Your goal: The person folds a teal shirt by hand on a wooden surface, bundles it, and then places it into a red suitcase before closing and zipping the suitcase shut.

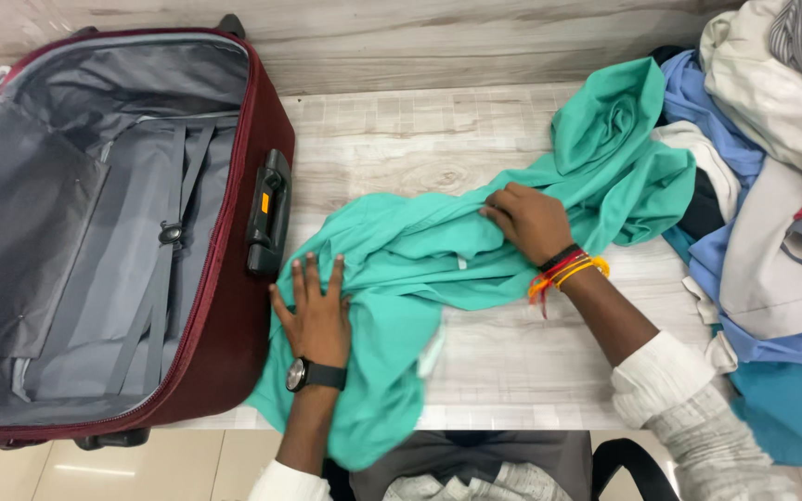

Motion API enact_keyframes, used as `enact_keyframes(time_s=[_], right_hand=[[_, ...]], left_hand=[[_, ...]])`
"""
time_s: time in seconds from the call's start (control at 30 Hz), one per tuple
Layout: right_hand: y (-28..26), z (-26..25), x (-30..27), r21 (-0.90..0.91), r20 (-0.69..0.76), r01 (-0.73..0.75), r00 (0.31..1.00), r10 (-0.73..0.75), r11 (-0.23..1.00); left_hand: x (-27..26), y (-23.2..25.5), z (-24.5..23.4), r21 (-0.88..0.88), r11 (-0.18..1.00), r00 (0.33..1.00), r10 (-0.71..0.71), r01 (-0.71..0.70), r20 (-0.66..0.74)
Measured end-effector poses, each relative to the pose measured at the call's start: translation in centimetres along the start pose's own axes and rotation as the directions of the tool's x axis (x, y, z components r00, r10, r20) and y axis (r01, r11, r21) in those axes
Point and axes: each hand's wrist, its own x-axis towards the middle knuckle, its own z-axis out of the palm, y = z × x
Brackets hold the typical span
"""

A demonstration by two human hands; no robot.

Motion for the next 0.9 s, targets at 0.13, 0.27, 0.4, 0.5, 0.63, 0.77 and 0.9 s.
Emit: enact_keyframes(time_s=[0.13,0.27,0.4,0.5,0.63,0.77,0.9], right_hand=[[0.4,-5.0,1.2,-0.074,-0.524,0.058,0.847,-0.088,0.996],[3.0,-8.1,-0.4,0.028,-0.324,-0.047,0.945,0.054,0.999],[8.1,-10.1,-2.7,-0.078,-0.268,0.005,0.963,-0.025,0.997],[14.6,-12.5,-4.2,0.049,-0.497,-0.106,0.86,0.117,0.993],[24.7,-15.4,-4.7,0.239,-0.596,-0.041,0.782,0.18,0.97],[25.7,-17.0,-1.6,-0.153,-0.538,-0.111,0.843,0.011,0.982],[15.8,-15.5,3.0,-0.483,-0.475,-0.165,0.875,-0.099,0.86]], left_hand=[[0.9,1.1,-3.5,-0.119,0.992,0.986,-0.053,0.035,-0.155],[-2.1,3.3,-3.7,-0.404,0.914,0.999,0.019,-0.032,-0.035],[-4.2,1.6,-4.1,-0.501,0.864,0.999,0.034,-0.047,-0.036],[-4.8,-0.8,-7.1,-0.526,0.849,0.972,-0.073,-0.058,-0.225],[-4.0,-2.9,-11.2,-0.564,0.826,0.897,-0.246,-0.005,-0.367],[-0.8,-3.0,-11.5,-0.477,0.875,0.85,-0.313,0.084,-0.423],[1.2,-0.7,-10.9,-0.629,0.776,0.897,-0.314,0.054,-0.31]])
